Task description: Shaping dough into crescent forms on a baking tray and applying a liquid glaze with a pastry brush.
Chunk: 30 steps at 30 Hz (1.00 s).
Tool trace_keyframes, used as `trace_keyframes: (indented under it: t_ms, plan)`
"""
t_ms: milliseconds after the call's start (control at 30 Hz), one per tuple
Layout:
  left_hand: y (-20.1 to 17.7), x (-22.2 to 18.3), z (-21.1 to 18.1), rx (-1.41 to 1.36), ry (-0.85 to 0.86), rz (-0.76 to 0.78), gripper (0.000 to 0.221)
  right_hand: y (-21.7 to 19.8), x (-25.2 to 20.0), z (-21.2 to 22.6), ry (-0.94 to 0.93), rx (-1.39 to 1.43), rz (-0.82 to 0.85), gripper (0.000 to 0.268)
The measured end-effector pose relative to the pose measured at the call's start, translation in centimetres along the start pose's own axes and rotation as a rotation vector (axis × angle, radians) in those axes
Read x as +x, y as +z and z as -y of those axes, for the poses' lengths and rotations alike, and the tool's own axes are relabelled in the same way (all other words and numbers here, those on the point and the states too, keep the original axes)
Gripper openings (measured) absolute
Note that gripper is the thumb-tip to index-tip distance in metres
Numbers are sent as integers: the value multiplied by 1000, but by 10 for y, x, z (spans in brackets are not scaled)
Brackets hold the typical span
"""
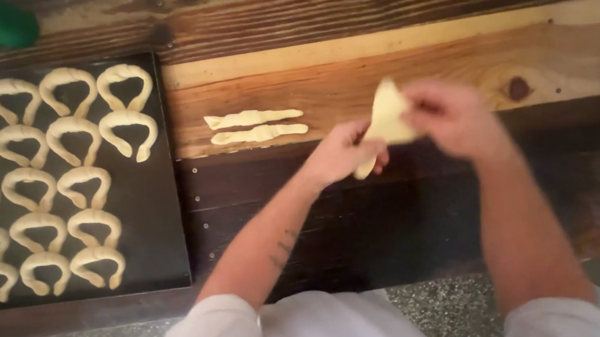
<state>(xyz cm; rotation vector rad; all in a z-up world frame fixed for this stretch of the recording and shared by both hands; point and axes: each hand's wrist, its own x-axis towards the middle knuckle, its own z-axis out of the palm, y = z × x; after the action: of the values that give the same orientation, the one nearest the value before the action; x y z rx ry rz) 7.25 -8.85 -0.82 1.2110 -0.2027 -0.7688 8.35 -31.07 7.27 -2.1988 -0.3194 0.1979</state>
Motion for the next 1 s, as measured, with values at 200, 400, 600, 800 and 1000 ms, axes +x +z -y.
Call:
trace_keyframes:
  t_ms: [200,400,600,800,1000]
  plan:
    - [22,25,23,89,-301,-205,25,38,24,-133,-23,-821,-234,17]
    - [24,11,7,95,-402,-235,27,56,22,-122,-252,-1240,-394,17]
    - [37,-10,-30,165,-531,-255,22,54,71,-25,182,-876,-203,55]
    - [27,-38,-31,209,-540,-278,29,108,22,-40,-25,-898,-242,72]
    - [28,-58,-17,207,-552,-271,29,118,14,-24,33,-939,-235,79]
